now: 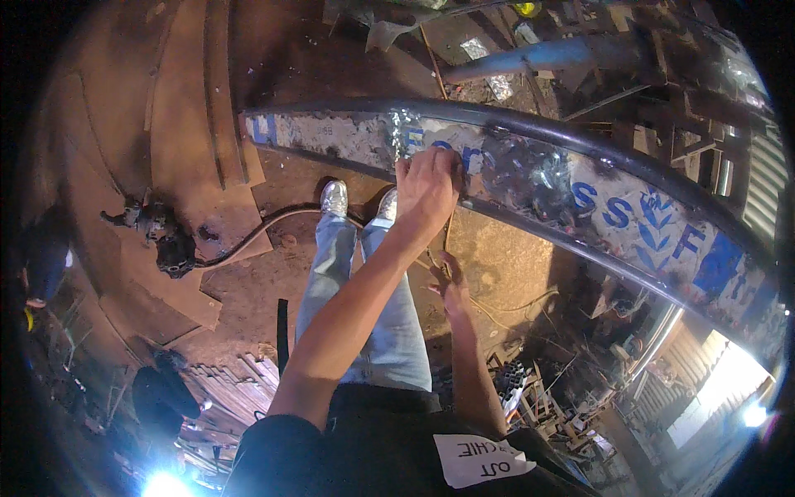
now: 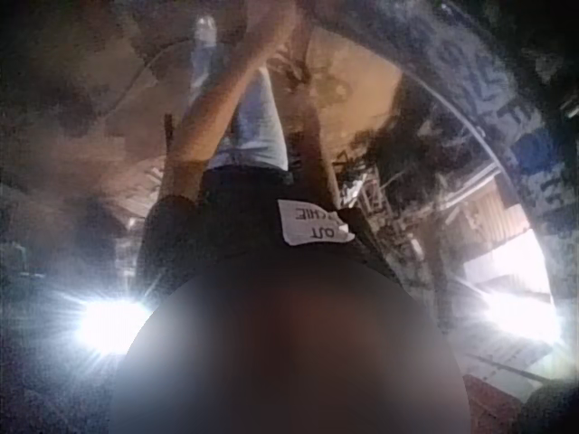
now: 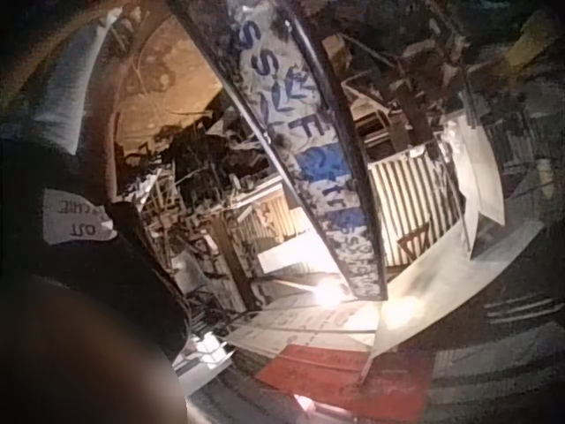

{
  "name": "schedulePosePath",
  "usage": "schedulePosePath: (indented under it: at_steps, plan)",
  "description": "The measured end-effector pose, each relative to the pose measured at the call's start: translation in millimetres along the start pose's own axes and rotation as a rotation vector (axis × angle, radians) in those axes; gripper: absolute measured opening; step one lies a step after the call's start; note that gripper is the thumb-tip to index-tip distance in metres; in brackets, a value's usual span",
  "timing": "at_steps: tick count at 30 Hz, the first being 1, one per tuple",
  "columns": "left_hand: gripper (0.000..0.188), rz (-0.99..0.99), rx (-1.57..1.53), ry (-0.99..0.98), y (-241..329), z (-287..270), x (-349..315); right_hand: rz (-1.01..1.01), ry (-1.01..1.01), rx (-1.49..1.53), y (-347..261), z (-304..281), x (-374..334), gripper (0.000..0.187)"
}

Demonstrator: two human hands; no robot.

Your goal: The person stands in a workshop and uses their hands to peel a large blue and white sticker off a long metal beam. They work along the length of the beam, pulling off sections of the adhesive label.

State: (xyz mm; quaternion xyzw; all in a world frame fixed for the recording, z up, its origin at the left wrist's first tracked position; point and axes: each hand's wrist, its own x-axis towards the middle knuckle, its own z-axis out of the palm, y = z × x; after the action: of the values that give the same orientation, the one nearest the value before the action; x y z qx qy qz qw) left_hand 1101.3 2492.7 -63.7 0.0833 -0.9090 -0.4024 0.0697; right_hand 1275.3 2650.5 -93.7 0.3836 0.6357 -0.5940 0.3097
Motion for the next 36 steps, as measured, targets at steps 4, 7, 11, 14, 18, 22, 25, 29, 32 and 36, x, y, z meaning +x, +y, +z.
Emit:
schedulePosePath:
  at_steps: [4, 7, 11, 14, 18, 22, 25, 29, 32, 36]
  plan:
    - [0.013, -0.071, -0.131, 0.026, 2, 6, -3, 0.059, 0.006, 0.055, 3, -2, 2, 0.044]
    - [0.017, -0.114, -0.390, -0.014, -1, 4, -3, 0.074, 0.032, -0.070, 0, -2, 0, 0.041]
    - [0.029, -0.089, -0.534, 0.031, -3, -7, -5, 0.044, 0.000, -0.090, -6, -3, -7, 0.039]
    - [0.034, -0.069, -0.486, 0.026, -3, -11, -7, 0.070, -0.008, -0.097, -11, -2, -9, 0.037]
    - [0.034, 0.146, -0.261, 0.042, -14, -13, 0, 0.103, -0.019, -0.133, -15, 0, -11, 0.036]
    - [0.031, 0.220, -0.157, 0.034, -18, -12, 4, 0.098, -0.020, -0.117, -12, 0, -11, 0.037]
    - [0.023, 0.195, -0.102, -0.008, -14, -11, 3, 0.102, -0.035, -0.110, -7, -2, -6, 0.036]
    - [0.021, 0.056, -0.134, 0.027, -2, -2, 2, 0.061, -0.126, -0.108, -6, -9, -4, 0.059]
    - [0.018, -0.016, -0.206, 0.099, 4, 7, 2, 0.046, -0.152, -0.063, -8, -12, -10, 0.086]
    - [0.012, -0.171, -0.357, 0.105, 8, 9, -1, 0.081, -0.129, -0.068, -12, -12, -14, 0.103]
